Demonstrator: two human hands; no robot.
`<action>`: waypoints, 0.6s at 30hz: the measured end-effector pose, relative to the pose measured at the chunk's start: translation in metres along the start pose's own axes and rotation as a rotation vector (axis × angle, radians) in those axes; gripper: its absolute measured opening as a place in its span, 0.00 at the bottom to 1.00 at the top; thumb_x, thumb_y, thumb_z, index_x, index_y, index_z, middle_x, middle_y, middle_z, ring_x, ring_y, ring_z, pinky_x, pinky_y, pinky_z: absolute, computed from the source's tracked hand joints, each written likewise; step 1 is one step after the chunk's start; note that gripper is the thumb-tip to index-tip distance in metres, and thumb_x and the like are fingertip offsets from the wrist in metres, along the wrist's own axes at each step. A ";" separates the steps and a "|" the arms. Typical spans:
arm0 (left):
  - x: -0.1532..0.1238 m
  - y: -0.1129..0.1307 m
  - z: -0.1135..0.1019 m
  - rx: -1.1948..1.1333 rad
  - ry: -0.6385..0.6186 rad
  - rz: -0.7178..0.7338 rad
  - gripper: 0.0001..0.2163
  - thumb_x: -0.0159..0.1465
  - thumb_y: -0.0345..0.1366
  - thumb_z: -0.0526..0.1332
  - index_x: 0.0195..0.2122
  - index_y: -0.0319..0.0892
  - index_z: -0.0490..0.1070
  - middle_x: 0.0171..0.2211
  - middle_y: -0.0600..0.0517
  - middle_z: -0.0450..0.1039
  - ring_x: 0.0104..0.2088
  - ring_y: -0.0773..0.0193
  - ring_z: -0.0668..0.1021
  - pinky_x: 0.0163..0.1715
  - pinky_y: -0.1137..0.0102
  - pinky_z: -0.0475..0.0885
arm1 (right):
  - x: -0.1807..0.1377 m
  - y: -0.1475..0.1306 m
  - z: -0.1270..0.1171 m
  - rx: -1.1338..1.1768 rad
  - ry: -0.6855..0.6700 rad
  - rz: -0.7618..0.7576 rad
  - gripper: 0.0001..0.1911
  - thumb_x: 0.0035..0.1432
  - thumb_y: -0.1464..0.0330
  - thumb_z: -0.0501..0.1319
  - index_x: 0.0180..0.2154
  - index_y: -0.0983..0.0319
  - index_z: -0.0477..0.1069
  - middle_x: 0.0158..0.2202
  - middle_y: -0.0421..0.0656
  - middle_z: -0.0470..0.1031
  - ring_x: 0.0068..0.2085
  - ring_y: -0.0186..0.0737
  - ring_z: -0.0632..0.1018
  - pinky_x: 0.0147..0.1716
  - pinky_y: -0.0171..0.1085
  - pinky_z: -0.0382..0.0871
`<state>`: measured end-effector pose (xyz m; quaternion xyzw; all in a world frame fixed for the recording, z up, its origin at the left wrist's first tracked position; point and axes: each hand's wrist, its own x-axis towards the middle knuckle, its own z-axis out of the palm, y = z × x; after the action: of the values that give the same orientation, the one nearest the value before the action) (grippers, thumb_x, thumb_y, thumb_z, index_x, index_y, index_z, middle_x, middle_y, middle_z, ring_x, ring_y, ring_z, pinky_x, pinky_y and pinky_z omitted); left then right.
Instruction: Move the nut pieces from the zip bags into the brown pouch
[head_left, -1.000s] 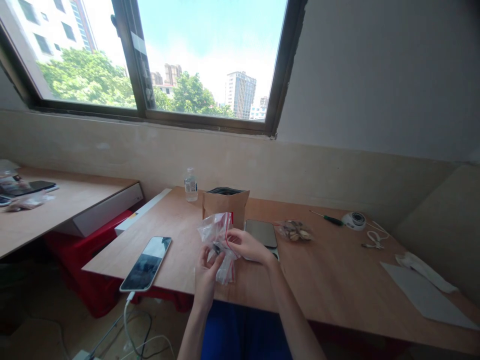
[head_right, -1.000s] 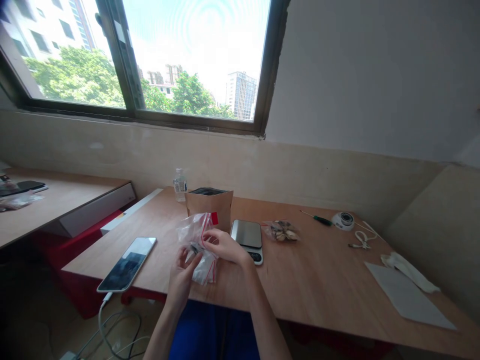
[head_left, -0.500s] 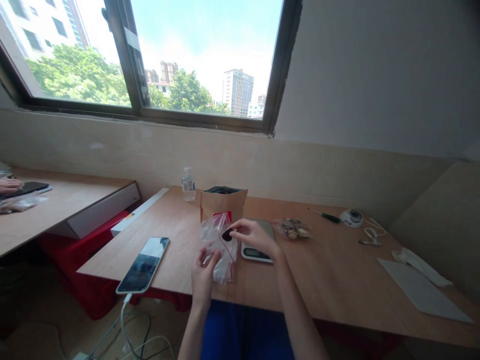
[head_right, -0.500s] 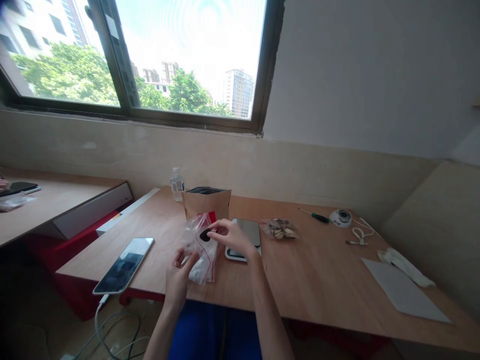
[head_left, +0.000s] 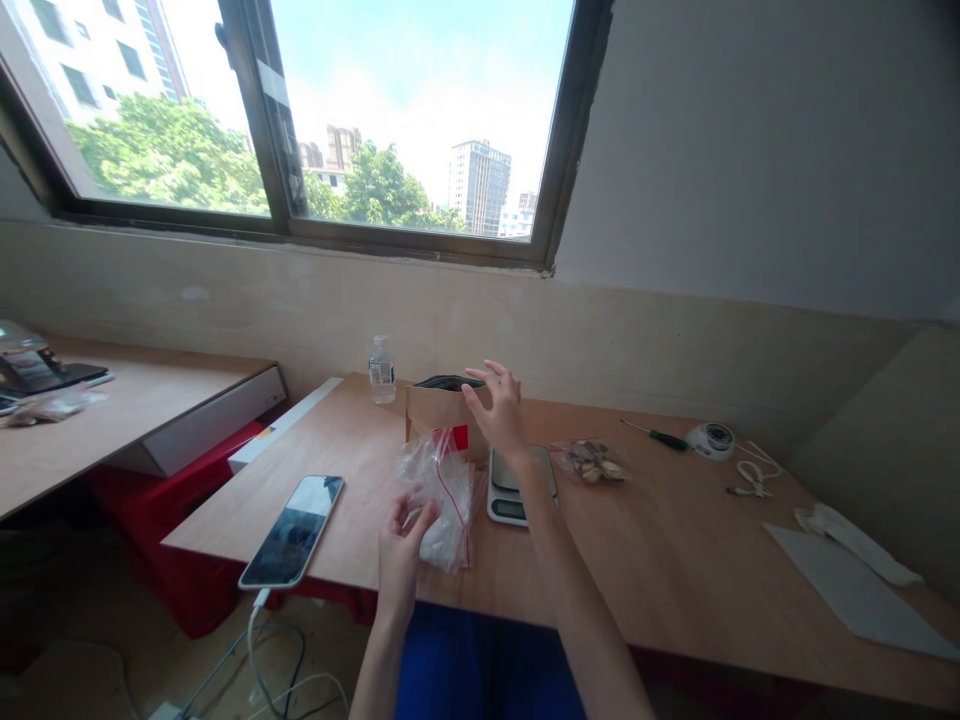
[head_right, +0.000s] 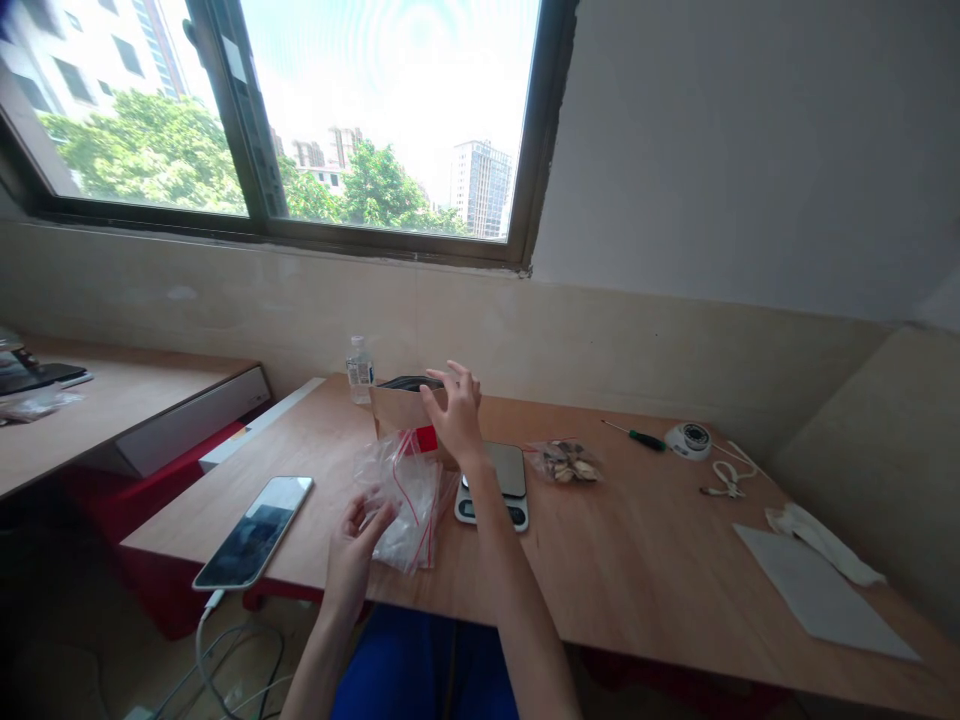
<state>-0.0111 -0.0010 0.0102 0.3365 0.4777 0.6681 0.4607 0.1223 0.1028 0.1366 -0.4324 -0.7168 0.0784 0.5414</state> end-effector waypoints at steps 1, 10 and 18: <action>0.000 0.001 0.000 0.002 -0.006 0.002 0.23 0.50 0.41 0.67 0.47 0.39 0.68 0.38 0.48 0.76 0.39 0.61 0.78 0.39 0.70 0.72 | -0.014 -0.003 0.000 0.017 0.025 0.013 0.15 0.61 0.60 0.52 0.45 0.58 0.70 0.53 0.47 0.63 0.57 0.46 0.62 0.58 0.49 0.49; -0.004 0.001 0.003 -0.003 -0.124 0.023 0.20 0.50 0.39 0.66 0.44 0.40 0.69 0.35 0.50 0.77 0.38 0.61 0.78 0.41 0.68 0.71 | -0.100 0.018 0.013 0.487 -0.273 0.456 0.22 0.55 0.52 0.56 0.41 0.63 0.66 0.39 0.48 0.74 0.40 0.43 0.75 0.42 0.41 0.68; -0.001 0.011 0.004 0.089 -0.069 0.087 0.18 0.54 0.43 0.61 0.44 0.40 0.69 0.41 0.46 0.74 0.40 0.59 0.76 0.36 0.69 0.71 | -0.111 0.045 0.025 0.347 -0.005 0.565 0.20 0.57 0.49 0.50 0.36 0.60 0.61 0.32 0.46 0.73 0.33 0.42 0.75 0.35 0.40 0.69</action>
<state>-0.0104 -0.0021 0.0221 0.3999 0.4756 0.6536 0.4322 0.1297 0.0611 0.0224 -0.5151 -0.5458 0.3475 0.5622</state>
